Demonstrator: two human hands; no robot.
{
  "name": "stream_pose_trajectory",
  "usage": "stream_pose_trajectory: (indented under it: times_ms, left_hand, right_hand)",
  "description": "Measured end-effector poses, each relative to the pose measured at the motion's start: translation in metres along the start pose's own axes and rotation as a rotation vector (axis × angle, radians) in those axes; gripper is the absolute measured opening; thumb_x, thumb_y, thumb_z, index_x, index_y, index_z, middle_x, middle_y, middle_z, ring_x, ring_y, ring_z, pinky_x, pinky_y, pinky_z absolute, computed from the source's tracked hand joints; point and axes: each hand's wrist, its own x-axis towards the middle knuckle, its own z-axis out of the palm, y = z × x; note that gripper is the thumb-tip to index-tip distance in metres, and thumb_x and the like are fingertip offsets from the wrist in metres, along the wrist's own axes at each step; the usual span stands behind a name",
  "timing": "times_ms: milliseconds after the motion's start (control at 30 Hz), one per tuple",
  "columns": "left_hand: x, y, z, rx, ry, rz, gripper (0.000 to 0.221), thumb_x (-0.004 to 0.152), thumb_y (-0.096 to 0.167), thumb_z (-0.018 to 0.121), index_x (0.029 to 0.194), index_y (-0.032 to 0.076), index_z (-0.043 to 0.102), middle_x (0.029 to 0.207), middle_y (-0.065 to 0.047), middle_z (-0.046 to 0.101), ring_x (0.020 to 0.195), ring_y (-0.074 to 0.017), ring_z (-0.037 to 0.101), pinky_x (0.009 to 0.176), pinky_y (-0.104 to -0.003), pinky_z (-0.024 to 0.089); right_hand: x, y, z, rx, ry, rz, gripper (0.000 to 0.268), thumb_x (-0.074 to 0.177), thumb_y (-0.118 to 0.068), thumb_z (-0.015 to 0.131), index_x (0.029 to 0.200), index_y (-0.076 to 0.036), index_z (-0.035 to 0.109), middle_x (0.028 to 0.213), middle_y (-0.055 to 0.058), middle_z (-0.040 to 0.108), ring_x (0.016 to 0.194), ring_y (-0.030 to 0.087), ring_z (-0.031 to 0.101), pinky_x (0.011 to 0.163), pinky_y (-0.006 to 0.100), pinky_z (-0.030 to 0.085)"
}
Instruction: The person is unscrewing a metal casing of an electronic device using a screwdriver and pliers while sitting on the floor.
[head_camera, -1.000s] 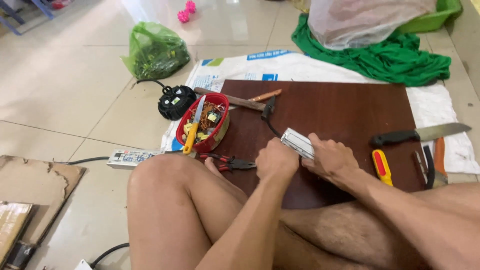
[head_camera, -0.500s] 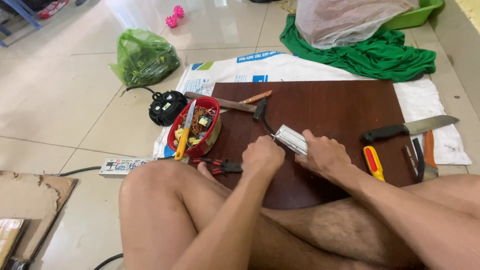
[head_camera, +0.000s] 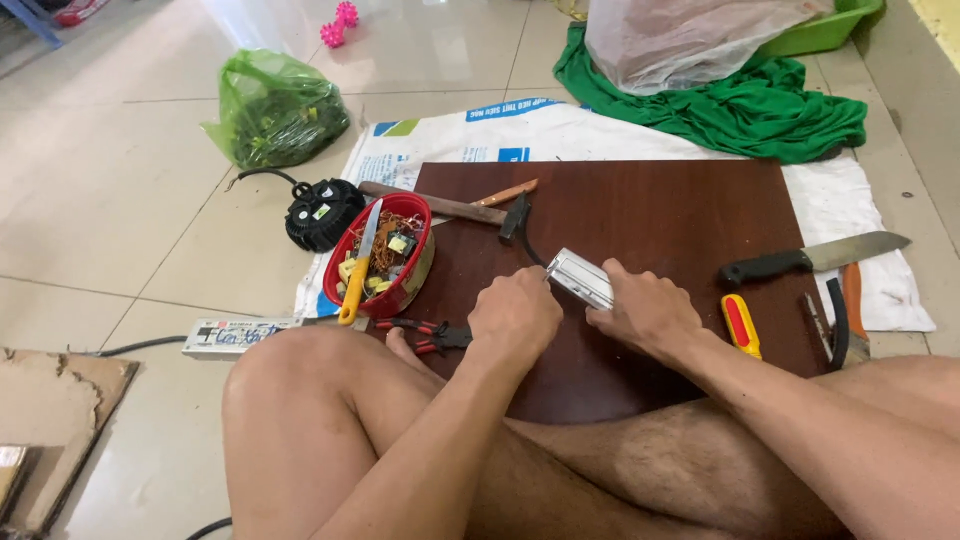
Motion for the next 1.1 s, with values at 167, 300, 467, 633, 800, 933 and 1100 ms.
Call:
stream_pose_trajectory:
  times_ms: [167,300,467,633,800,933,1100]
  left_hand:
    - [0.008,0.006,0.002,0.164,0.008,0.019,0.037,0.104,0.016,0.048,0.127,0.01,0.076,0.108,-0.022,0.077,0.109,-0.0446,0.074,0.086,-0.059,0.061]
    - [0.008,0.012,0.008,0.236,0.037,0.008,0.038,0.105,0.015,0.047,0.129,0.007,0.075,0.111,-0.021,0.077,0.112,-0.0435,0.073,0.084,-0.062,0.06]
    - [0.004,0.007,0.023,-0.222,0.038,-0.134,0.044,0.106,0.024,0.041,0.14,0.012,0.065,0.122,-0.026,0.073,0.124,-0.0455,0.067,0.099,-0.059,0.055]
    - [0.024,0.001,0.041,-0.772,-0.026,-0.343,0.047,0.107,0.033,0.043,0.146,0.017,0.063,0.109,-0.015,0.073,0.083,-0.0276,0.075,0.069,-0.045,0.065]
    - [0.02,-0.007,0.013,-0.392,-0.031,-0.116,0.046,0.103,0.03,0.041,0.13,0.014,0.075,0.107,-0.018,0.078,0.107,-0.043,0.075,0.086,-0.059,0.062]
    - [0.034,-0.004,0.013,0.045,-0.006,0.016,0.04,0.106,0.026,0.046,0.134,0.009,0.071,0.117,-0.021,0.076,0.114,-0.0434,0.073,0.093,-0.056,0.06]
    - [0.042,0.004,0.019,0.008,-0.046,-0.053,0.048,0.1,0.024,0.045,0.129,-0.003,0.072,0.118,-0.028,0.074,0.116,-0.0468,0.071,0.095,-0.059,0.058]
  right_hand:
    - [-0.002,-0.002,-0.005,0.012,-0.033,0.009,0.057,0.091,-0.059,0.067,0.128,-0.017,0.056,0.123,0.025,0.076,0.11,0.05,0.075,0.089,0.062,0.062]
    - [-0.002,-0.002,-0.009,0.01,-0.056,0.006,0.057,0.091,-0.06,0.066,0.126,-0.017,0.055,0.125,0.024,0.076,0.112,0.049,0.075,0.092,0.061,0.061]
    - [0.0,0.004,-0.006,0.024,-0.026,-0.029,0.054,0.091,-0.054,0.068,0.127,-0.015,0.057,0.125,0.025,0.077,0.111,0.051,0.075,0.092,0.063,0.061]
    - [0.007,0.014,0.003,0.066,0.027,-0.049,0.055,0.09,-0.057,0.068,0.125,-0.016,0.058,0.123,0.023,0.078,0.108,0.049,0.076,0.088,0.062,0.062]
    - [0.014,0.016,0.006,0.068,0.043,-0.061,0.059,0.089,-0.06,0.071,0.124,-0.014,0.061,0.12,0.027,0.078,0.108,0.052,0.075,0.087,0.063,0.062]
    - [0.009,0.012,-0.005,0.015,0.001,-0.032,0.068,0.087,-0.072,0.065,0.127,-0.017,0.06,0.12,0.027,0.077,0.108,0.053,0.075,0.088,0.063,0.062]
    - [0.012,0.014,-0.012,0.11,-0.059,0.005,0.053,0.09,-0.058,0.071,0.126,-0.02,0.061,0.12,0.025,0.078,0.11,0.049,0.076,0.086,0.059,0.062]
